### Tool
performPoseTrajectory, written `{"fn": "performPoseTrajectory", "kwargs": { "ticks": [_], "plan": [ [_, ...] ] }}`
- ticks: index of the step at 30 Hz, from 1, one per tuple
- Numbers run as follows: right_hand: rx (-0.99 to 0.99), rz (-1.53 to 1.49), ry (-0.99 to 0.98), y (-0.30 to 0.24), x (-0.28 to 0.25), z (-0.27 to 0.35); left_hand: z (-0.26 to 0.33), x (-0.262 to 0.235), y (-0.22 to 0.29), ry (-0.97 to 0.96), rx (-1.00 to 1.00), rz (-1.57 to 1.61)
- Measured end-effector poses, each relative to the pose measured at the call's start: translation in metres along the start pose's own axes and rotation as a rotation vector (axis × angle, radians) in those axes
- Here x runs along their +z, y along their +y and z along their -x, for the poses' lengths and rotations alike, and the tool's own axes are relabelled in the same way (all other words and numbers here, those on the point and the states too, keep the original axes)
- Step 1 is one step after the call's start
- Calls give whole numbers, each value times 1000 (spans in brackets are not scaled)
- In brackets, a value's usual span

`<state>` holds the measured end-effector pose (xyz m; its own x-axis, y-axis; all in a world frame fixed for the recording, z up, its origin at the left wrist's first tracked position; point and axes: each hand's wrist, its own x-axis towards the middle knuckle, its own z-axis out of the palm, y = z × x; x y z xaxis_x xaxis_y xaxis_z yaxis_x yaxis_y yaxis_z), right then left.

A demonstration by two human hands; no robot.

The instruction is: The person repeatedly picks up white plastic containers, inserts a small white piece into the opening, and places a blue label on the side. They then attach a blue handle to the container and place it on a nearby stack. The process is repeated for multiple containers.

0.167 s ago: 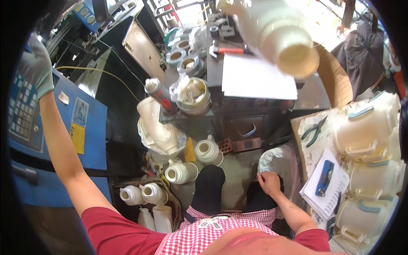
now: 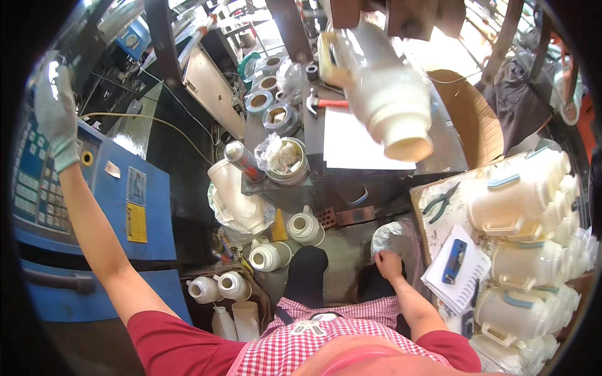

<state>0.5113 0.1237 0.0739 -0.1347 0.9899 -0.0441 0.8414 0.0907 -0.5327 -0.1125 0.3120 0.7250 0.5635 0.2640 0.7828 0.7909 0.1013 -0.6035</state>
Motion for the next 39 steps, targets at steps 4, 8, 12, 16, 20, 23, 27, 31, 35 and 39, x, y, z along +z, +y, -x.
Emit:
{"fn": "performPoseTrajectory", "kwargs": {
  "ticks": [4,8,12,16,20,23,27,31,35,39],
  "plan": [
    [-28,104,-294,-28,-7,27,-5,11,-1,-228,-77,236],
    [122,-272,-455,-103,-81,56,-20,-25,4,-629,-327,115],
    [331,-275,-515,-130,-158,73,-5,-20,26,-460,-487,348],
    [358,-299,-538,-142,-192,63,-19,-17,39,-404,-540,406],
    [323,-336,-494,-145,-200,25,-3,-26,30,-422,-561,331],
    [286,-316,-487,-157,-204,0,4,-10,34,-340,-533,233],
    [305,-395,-455,-164,-196,-12,0,2,56,-216,-680,188],
    [279,-394,-471,-169,-184,-12,-8,14,76,-115,-960,193],
    [257,-272,-559,-180,-185,-17,-34,2,78,-57,-1689,652],
    [146,-325,-613,-218,-173,-45,-26,-8,59,134,-2007,1333]
  ]
}}
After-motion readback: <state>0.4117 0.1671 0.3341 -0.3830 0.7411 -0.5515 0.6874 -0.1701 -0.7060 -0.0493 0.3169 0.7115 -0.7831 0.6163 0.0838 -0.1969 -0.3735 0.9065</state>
